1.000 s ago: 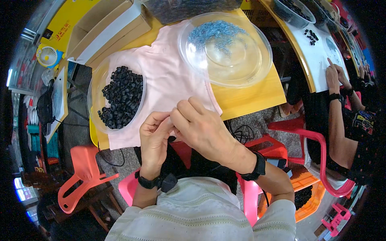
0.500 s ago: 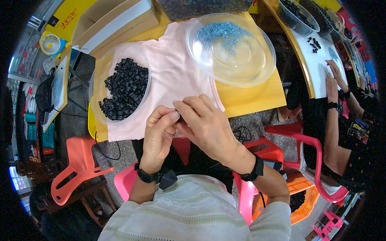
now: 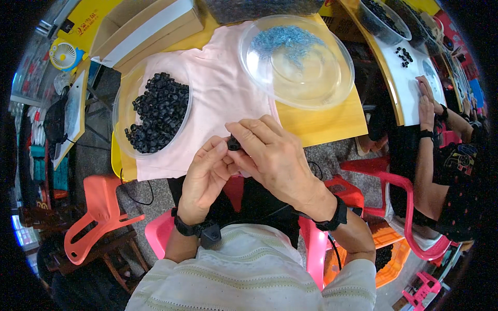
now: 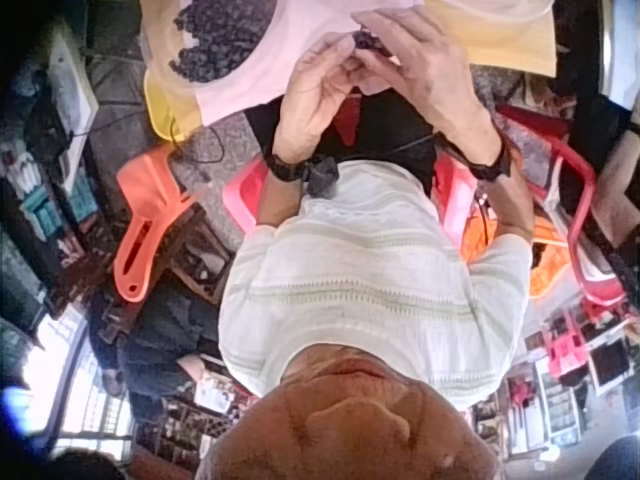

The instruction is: Assembling small plastic components at a factory workstation.

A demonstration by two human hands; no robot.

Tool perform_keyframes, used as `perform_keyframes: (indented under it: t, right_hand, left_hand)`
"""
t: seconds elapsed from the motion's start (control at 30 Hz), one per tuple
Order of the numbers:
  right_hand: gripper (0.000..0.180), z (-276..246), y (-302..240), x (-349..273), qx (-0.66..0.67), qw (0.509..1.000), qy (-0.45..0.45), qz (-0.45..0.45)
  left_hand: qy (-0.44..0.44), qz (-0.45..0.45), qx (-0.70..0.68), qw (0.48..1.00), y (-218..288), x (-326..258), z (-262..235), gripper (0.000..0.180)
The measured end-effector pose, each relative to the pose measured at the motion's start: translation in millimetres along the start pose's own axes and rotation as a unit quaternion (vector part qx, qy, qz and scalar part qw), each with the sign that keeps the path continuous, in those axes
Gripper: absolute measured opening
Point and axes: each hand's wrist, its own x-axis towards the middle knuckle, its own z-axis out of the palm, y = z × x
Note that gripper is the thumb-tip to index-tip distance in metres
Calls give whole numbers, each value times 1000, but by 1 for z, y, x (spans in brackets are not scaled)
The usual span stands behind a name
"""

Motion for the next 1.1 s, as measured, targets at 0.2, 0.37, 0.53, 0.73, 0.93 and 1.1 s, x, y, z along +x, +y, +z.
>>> perform_keyframes:
  t: [0.2,0.37,0.53,0.73,0.93,1.1]
  right_hand:
    - [49,7,4,-6,-21,999,-2,-40]
    - [48,26,9,-25,-52,997,24,-41]
    - [47,35,18,-31,-31,999,39,-22]
    - [45,24,19,-18,-4,999,52,-16]
    - [44,17,10,-12,0,999,32,-32]
    - [41,29,7,-16,-41,998,20,-44]
  left_hand:
    - [55,29,27,998,-8,-1,-3,10]
    - [107,15,78,991,-14,0,-6,8]
    - [110,13,108,988,-14,3,-2,8]
    - [109,46,100,988,-10,3,13,9]
    - [93,62,89,990,-9,-1,9,9]
    - [114,60,98,987,-15,-2,-9,6]
